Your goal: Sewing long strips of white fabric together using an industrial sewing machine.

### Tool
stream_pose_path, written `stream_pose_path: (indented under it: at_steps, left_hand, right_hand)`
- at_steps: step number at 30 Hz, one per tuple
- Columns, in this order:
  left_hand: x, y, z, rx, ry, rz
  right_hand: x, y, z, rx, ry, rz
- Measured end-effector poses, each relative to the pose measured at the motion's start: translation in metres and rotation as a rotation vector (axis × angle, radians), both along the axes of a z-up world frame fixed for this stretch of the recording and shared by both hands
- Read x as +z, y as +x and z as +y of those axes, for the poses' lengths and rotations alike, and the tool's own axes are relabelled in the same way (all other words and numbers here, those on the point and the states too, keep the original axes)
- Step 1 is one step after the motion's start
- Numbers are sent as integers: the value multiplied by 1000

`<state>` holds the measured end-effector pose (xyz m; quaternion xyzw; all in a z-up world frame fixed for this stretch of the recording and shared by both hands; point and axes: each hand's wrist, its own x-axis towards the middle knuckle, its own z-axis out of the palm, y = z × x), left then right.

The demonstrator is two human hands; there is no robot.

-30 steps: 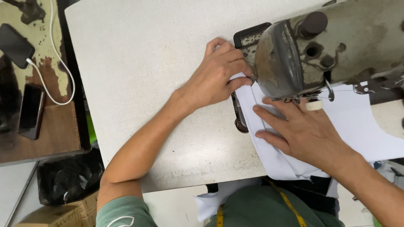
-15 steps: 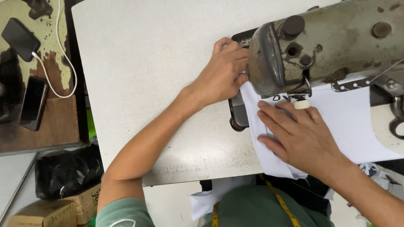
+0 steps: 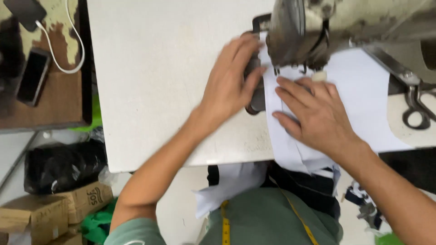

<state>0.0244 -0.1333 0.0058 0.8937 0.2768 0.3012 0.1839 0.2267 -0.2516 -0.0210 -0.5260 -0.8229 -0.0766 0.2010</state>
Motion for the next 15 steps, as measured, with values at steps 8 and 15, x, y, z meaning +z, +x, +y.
stream_pose_path:
  at_steps: [8,15]
  left_hand:
    - [-74,-13,-219,239,-1096,-88]
    - [-141,26,-253,-77,-1457,-510]
  right_hand:
    - [-16,8,-8,29,3,-5]
    - [-17,7,-14,96,45,81]
